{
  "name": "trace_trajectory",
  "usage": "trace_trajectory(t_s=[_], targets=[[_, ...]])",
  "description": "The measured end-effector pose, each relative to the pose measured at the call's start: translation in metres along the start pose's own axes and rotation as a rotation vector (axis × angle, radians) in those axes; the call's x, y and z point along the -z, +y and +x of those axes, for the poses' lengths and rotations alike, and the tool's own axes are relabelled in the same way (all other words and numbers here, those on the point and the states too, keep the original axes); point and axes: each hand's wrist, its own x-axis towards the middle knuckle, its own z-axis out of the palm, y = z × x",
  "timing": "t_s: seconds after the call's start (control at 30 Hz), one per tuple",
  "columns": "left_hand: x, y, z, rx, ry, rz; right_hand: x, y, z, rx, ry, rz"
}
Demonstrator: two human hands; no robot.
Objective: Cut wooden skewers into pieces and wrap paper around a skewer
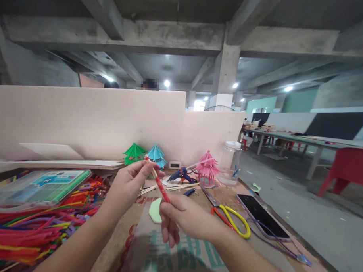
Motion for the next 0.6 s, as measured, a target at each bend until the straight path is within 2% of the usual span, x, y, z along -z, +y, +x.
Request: trace_trajectory(t_s=[0.07, 0.2, 0.3, 0.37, 0.4, 0.43, 0.5, 0.57, 0.6], targets=[[-0.005, -0.003, -0.002, 0.0, -0.022, 0.023, -0.003, 0.002, 0.002, -0.007, 0.048, -0.002], [-0.017, -0.01, -0.006, 0.04, -0.171, 0.043, -0.004, 0.0, 0.002, 0.018, 0.111, -0.048], [-0.02, -0.011, -0.008, 0.056, -0.226, 0.082, 0.003, -0.007, -0.002, 0.022, 0.061, -0.116], [-0.016, -0.007, -0.007, 0.028, -0.219, 0.104, 0.013, -0.012, -0.007, 0.032, 0.019, -0.204], [-0.014, -0.005, -0.007, 0.006, -0.202, 0.119, 0.018, -0.014, -0.009, 0.052, 0.037, -0.265], [-0.011, -0.002, -0.007, -0.016, -0.186, 0.142, 0.024, -0.016, -0.012, 0.081, 0.099, -0.321], [-0.009, 0.003, -0.008, -0.04, -0.2, 0.215, 0.036, -0.02, -0.016, 0.151, 0.305, -0.36], [-0.01, 0.006, -0.008, -0.045, -0.27, 0.312, 0.043, -0.023, -0.018, 0.219, 0.493, -0.245], [-0.012, 0.005, -0.009, -0.049, -0.301, 0.358, 0.044, -0.024, -0.018, 0.249, 0.539, -0.173]])
